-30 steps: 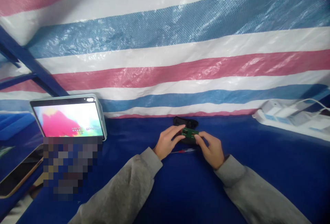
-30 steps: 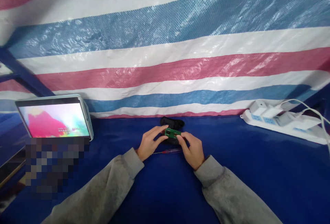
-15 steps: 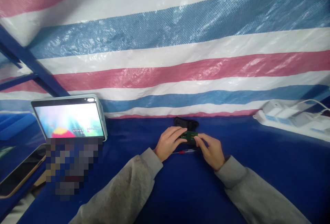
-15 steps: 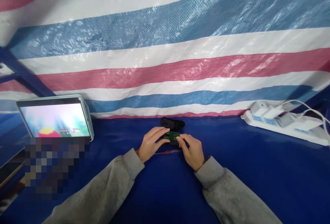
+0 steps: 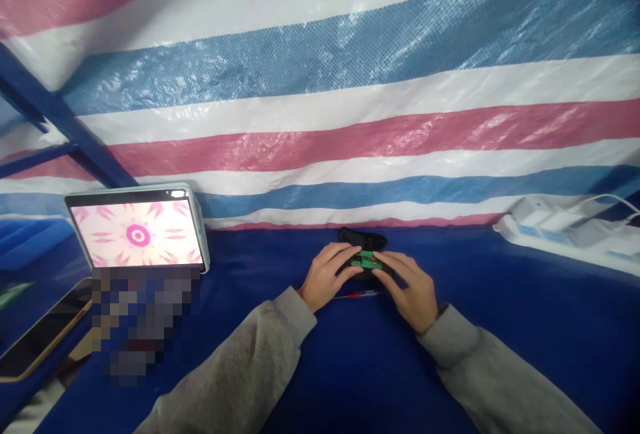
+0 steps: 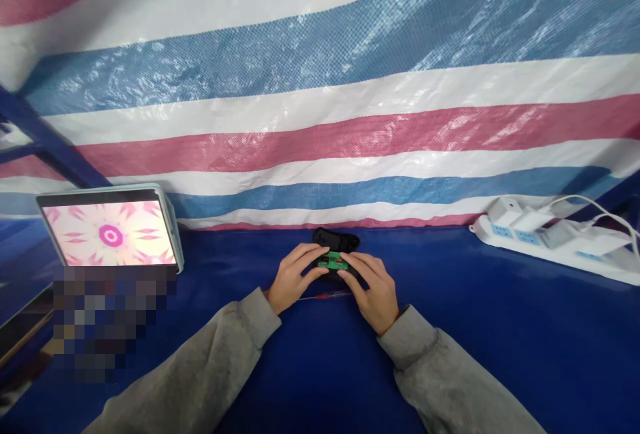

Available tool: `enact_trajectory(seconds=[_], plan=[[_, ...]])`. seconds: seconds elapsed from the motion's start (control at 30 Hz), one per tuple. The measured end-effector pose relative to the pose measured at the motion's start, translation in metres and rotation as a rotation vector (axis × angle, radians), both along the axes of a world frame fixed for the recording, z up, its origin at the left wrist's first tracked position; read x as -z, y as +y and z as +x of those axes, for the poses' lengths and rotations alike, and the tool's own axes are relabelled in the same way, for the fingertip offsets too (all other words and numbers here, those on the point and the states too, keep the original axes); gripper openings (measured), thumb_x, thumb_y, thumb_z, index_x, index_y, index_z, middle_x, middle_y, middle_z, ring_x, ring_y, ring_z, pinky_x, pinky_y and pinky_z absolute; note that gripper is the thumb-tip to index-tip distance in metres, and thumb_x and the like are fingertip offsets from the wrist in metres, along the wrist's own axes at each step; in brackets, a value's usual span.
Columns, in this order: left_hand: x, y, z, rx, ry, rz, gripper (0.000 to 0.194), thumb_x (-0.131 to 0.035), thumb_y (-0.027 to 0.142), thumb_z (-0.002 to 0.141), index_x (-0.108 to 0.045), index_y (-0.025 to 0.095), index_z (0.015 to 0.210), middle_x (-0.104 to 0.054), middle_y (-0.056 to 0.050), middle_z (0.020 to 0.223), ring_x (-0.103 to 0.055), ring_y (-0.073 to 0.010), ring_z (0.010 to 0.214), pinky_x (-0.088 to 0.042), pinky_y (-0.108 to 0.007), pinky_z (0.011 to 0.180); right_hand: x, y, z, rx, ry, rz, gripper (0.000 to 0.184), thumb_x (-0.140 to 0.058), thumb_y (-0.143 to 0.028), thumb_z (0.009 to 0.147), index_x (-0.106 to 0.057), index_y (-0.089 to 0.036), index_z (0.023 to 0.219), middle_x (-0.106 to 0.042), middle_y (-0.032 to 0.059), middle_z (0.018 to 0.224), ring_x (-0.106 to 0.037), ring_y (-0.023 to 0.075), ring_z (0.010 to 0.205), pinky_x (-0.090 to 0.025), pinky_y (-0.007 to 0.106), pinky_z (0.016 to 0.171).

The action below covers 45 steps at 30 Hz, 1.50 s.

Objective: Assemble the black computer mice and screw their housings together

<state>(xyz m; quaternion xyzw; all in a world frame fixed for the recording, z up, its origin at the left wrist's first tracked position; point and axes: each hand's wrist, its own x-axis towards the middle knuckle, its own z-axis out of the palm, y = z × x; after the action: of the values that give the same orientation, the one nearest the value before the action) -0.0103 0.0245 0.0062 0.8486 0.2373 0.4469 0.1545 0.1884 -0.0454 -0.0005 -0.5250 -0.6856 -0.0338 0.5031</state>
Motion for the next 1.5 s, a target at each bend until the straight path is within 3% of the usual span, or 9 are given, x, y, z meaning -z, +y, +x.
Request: enact_trajectory(seconds=[0.13,0.27,0.47,0.67,0.77,0.97,1.5], plan=[[-0.002,-0.001,-0.002,0.068,-0.005,-0.022,0.038,-0.057,0.042,0.099,-0.061,0.021,0.131,-0.07,-0.009,0.111,-0.068,-0.0209,0.103,-0.057,-0.037,0.096,0.001,0.001,0.002,0.03,0.015,0.01,0.017,-0.06,-0.034,0.093,-0.074,-0.024,0.092,-0.076,0.0037,0.084,-0.069,0.0181,0.076,-0.055,0.035,0.077],[-0.003,-0.003,-0.001,0.106,0.056,0.086,0.045,-0.061,0.044,0.096,-0.058,0.021,0.134,-0.07,-0.01,0.112,-0.068,-0.0218,0.103,-0.057,-0.038,0.094,0.001,0.002,0.001,0.057,0.023,0.001,0.023,-0.059,-0.035,0.094,-0.071,-0.022,0.079,-0.074,0.0028,0.074,-0.067,0.0173,0.068,-0.053,0.032,0.068],[0.0,-0.001,0.001,0.028,0.106,0.2,0.028,-0.058,0.031,0.099,-0.063,0.02,0.125,-0.067,-0.011,0.117,-0.065,-0.0212,0.106,-0.054,-0.037,0.091,0.0,0.003,-0.001,0.029,0.01,-0.085,0.029,-0.054,-0.04,0.096,-0.07,-0.024,0.079,-0.073,0.0,0.071,-0.065,0.0156,0.063,-0.05,0.029,0.064],[0.004,0.003,0.0,-0.13,0.182,0.116,0.028,-0.056,0.037,0.1,-0.065,0.02,0.12,-0.07,-0.009,0.112,-0.065,-0.0224,0.101,-0.051,-0.037,0.085,0.002,0.005,0.002,0.066,0.037,-0.137,0.03,-0.044,-0.038,0.1,-0.07,-0.023,0.102,-0.076,0.0038,0.093,-0.07,0.0185,0.083,-0.05,0.033,0.078],[0.006,0.005,0.001,-0.177,0.24,0.101,0.026,-0.055,0.035,0.101,-0.066,0.018,0.117,-0.07,-0.009,0.112,-0.066,-0.023,0.101,-0.05,-0.037,0.083,0.003,0.005,0.003,0.078,0.051,-0.138,0.029,-0.045,-0.038,0.1,-0.069,-0.023,0.103,-0.076,0.0038,0.094,-0.07,0.0185,0.087,-0.05,0.033,0.079],[0.013,0.007,0.002,-0.18,0.263,0.112,0.022,-0.056,0.031,0.1,-0.066,0.018,0.114,-0.072,-0.009,0.111,-0.067,-0.023,0.099,-0.049,-0.038,0.084,0.002,0.005,0.002,0.066,0.067,-0.154,0.028,-0.045,-0.037,0.1,-0.07,-0.023,0.102,-0.074,0.0024,0.09,-0.069,0.0172,0.084,-0.048,0.032,0.08],[0.009,0.004,0.002,-0.146,0.253,0.08,0.018,-0.063,0.028,0.095,-0.068,0.017,0.108,-0.073,-0.008,0.104,-0.069,-0.0226,0.092,-0.049,-0.039,0.081,0.004,0.005,0.003,0.058,0.107,-0.177,0.033,-0.043,-0.04,0.099,-0.071,-0.024,0.099,-0.075,0.0043,0.087,-0.068,0.0191,0.082,-0.049,0.034,0.081]])
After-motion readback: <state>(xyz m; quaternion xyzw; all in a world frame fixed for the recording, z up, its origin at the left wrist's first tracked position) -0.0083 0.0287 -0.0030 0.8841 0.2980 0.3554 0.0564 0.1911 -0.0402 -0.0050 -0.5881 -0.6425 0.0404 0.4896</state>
